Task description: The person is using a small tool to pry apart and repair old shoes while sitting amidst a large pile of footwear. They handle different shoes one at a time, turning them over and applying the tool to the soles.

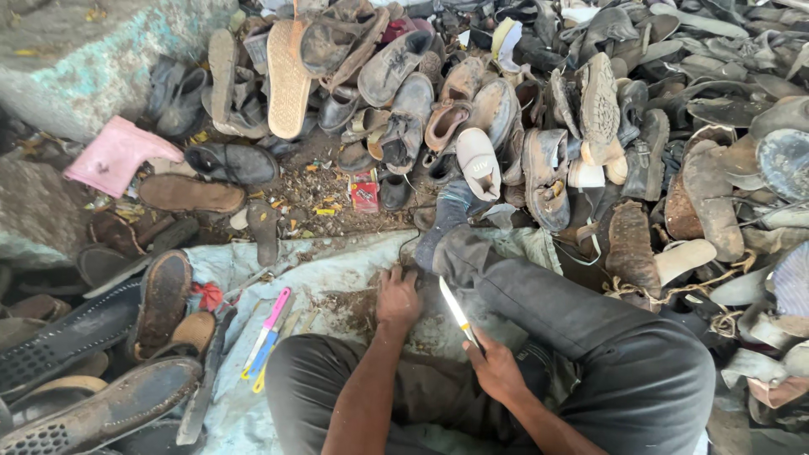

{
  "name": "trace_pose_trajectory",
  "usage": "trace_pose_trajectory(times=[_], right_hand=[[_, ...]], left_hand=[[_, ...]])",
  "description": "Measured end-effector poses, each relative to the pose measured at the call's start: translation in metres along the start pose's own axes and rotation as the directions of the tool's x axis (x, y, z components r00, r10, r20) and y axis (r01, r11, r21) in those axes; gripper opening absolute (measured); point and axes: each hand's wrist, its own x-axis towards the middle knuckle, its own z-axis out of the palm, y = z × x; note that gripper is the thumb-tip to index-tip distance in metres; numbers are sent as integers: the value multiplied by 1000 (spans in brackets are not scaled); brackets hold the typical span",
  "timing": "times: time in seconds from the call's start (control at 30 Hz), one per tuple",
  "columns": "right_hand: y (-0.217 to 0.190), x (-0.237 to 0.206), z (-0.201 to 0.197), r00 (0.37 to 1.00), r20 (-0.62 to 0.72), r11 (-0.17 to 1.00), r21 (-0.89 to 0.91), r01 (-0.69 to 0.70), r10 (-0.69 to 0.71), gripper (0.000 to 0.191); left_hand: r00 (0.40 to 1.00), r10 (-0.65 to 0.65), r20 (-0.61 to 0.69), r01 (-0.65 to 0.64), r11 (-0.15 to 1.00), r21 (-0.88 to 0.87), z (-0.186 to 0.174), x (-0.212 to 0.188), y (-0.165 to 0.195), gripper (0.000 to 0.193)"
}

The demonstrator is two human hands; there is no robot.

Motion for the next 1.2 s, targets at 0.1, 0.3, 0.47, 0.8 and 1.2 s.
trace_pose_trajectory(times=[0.1,0.3,0.47,0.8,1.2], right_hand=[[3,0,4,999,43,999,-43,-7,9,50],[6,28,7,993,114,995,-100,24,-12,45],[-4,56,12,981,187,985,-153,76,-46,43],[0,99,2,953,265,989,26,142,-144,40],[9,115,4,913,398,996,19,90,-89,38]], left_hand=[[997,24,-75,-32,993,-115,-3,3,-4,42],[993,4,-115,-32,968,-248,-2,7,-16,37],[990,41,-136,-74,967,-244,5,8,-19,35],[972,109,-208,-172,934,-312,12,10,-34,29],[985,58,-163,-114,925,-363,23,17,-43,29]])
